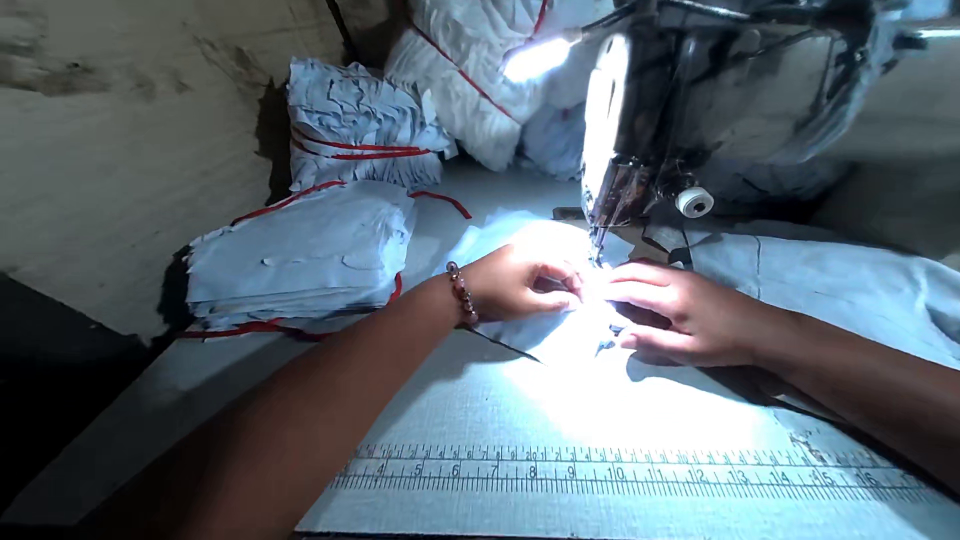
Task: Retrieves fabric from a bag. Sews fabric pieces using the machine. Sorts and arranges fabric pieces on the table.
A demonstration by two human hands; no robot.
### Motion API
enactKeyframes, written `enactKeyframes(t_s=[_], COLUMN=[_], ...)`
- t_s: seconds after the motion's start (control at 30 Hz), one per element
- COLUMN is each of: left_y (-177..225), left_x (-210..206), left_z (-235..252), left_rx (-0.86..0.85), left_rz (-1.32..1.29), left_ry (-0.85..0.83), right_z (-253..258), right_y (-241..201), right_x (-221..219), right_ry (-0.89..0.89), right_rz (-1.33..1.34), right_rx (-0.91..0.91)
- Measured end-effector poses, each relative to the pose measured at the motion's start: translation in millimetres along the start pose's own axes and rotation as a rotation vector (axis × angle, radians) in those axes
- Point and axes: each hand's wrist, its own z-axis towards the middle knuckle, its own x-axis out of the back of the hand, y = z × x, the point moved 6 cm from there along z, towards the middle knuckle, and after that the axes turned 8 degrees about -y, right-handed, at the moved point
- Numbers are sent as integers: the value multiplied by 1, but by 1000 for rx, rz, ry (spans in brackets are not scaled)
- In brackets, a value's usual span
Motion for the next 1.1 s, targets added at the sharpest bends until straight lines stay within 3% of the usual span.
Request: enactKeyframes(t_s=[0.1, 0.47, 0.57, 0.7, 0.83, 0.97, 1.1], left_y=[-3, 0, -1, -9, -9, -6, -1], left_x=[1, -2, -4, -6, 2, 4, 2], left_z=[-2, 3, 6, 7, 4, 3, 3], left_rx=[42, -7, 22, -118, 11, -10, 171], left_rz=[-10, 156, 199, 237, 165, 241, 298], left_ry=[-117, -23, 14, 120, -13, -35, -103], right_z=[-1, -6, -2, 2, -3, -4, -5], right_y=[2, 24, 4, -6, 9, 16, 25], right_x=[1, -2, 4, 0, -3, -2, -2], right_ry=[11, -31, 20, 14, -39, -38, -69], right_rz=[4, -26, -74, 2, -12, -78, -95], right_rx=[-23, -159, -32, 29, -59, -119, -251])
